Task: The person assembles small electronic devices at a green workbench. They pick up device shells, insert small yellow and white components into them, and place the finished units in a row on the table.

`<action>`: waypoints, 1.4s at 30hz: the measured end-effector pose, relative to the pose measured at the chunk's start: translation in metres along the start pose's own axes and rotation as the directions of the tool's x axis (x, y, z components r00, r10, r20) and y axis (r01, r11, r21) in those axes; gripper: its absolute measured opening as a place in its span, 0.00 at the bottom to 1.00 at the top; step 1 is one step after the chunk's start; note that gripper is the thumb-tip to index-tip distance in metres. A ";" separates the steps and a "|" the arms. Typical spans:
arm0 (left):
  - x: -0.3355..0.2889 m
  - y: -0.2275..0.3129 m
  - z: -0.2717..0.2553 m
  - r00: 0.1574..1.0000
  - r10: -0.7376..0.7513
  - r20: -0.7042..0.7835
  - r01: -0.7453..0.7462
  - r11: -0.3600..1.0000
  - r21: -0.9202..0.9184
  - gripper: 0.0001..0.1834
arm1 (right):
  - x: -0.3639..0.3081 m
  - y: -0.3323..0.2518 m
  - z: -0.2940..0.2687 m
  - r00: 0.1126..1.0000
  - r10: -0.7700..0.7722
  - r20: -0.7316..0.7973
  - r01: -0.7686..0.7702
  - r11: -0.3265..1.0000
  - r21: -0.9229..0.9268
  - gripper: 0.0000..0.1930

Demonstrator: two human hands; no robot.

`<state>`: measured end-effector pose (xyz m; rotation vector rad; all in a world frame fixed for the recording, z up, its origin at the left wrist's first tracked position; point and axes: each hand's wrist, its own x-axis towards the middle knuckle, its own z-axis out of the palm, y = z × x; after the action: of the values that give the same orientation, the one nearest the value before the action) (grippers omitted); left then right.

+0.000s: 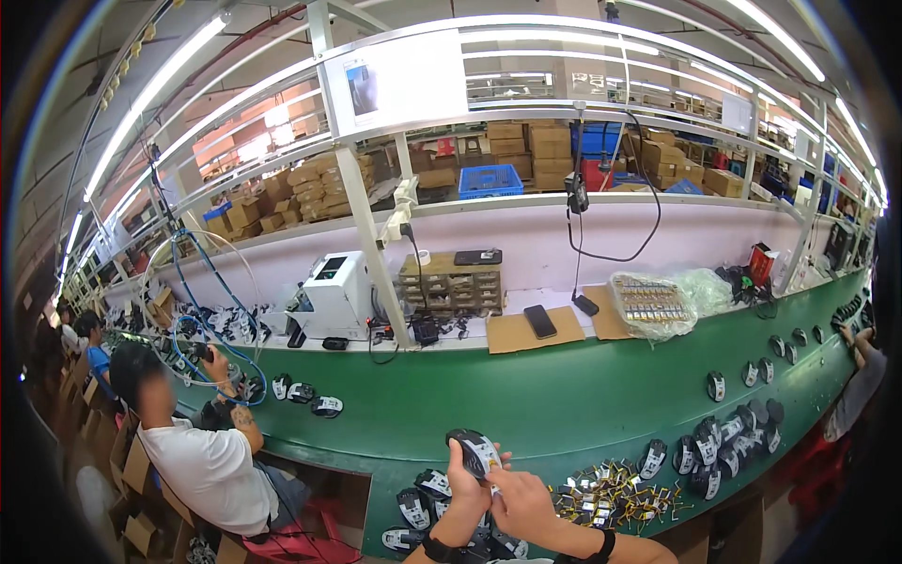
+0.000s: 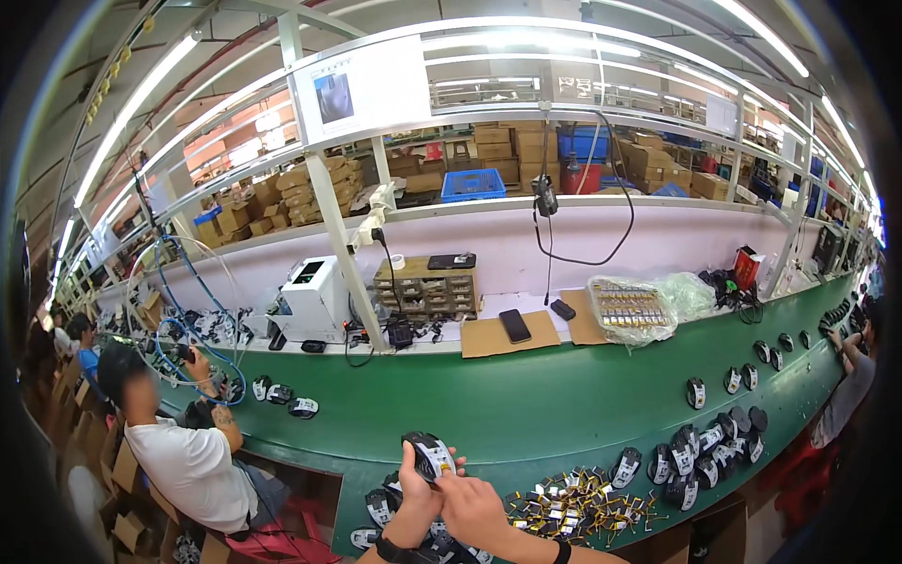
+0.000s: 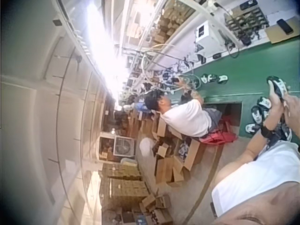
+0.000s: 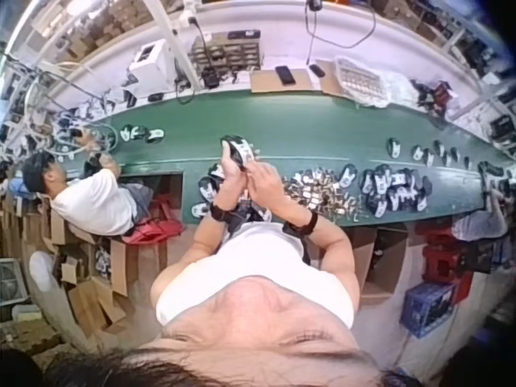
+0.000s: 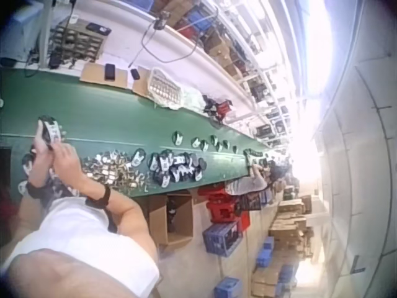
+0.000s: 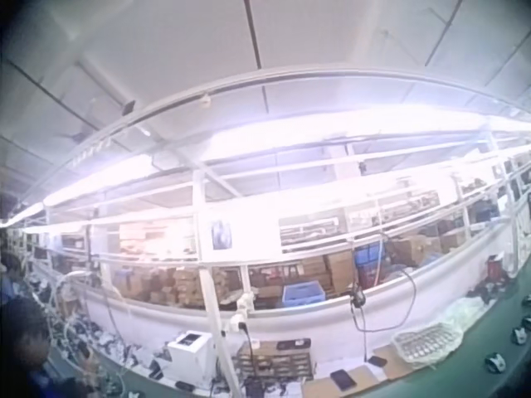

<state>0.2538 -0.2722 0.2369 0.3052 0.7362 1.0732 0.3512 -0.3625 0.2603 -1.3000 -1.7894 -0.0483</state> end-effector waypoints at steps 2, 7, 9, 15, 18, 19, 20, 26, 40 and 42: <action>0.007 -0.002 -0.014 0.999 -0.033 0.017 0.033 0.999 -0.013 0.37 | -0.002 0.007 0.000 0.965 0.254 0.061 -0.260 0.907 0.332 0.23; 0.038 -0.016 -0.042 0.990 -0.137 0.028 0.139 0.988 -0.067 0.37 | -0.004 0.018 0.027 0.980 0.193 -0.051 -0.189 0.979 0.075 0.18; 0.045 -0.012 -0.045 0.987 -0.160 -0.013 0.158 0.982 -0.105 0.37 | -0.002 0.008 0.034 0.981 0.194 0.028 -0.195 0.981 0.006 0.22; 0.128 0.005 -0.086 0.961 -0.274 0.030 0.274 0.962 -0.002 0.36 | 0.018 0.017 0.057 0.983 0.174 0.062 -0.178 0.981 0.078 0.19; 0.196 0.021 -0.110 0.953 -0.292 0.075 0.282 0.952 0.118 0.32 | -0.027 0.060 0.063 0.888 0.414 0.201 -0.425 0.905 0.013 0.23; 0.228 0.023 -0.124 0.949 -0.296 0.107 0.280 0.949 0.143 0.30 | -0.047 0.078 0.067 0.907 0.398 0.140 -0.399 0.917 -0.021 0.22; 0.255 0.025 -0.149 0.948 -0.298 0.116 0.278 0.947 0.159 0.29 | -0.051 0.077 0.058 0.856 0.475 0.203 -0.484 0.875 -0.009 0.21; 0.309 0.045 -0.214 0.889 0.429 -0.158 0.044 0.263 0.964 0.15 | -0.091 0.095 0.044 0.686 0.611 0.395 -0.637 0.767 -0.078 0.16; 0.294 0.288 -0.308 0.321 0.818 -0.477 0.611 0.206 0.764 0.55 | -0.101 0.121 0.008 0.400 0.804 0.440 -0.759 0.560 -0.332 0.13; 0.292 0.294 -0.276 0.496 0.671 -0.551 0.646 0.139 0.751 0.51 | -0.092 0.111 0.010 0.346 0.826 0.444 -0.776 0.518 -0.360 0.14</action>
<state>-0.0543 0.0885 0.0862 0.9899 2.5844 0.3865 0.4356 -0.3759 0.1434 -2.3370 -1.3509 0.9477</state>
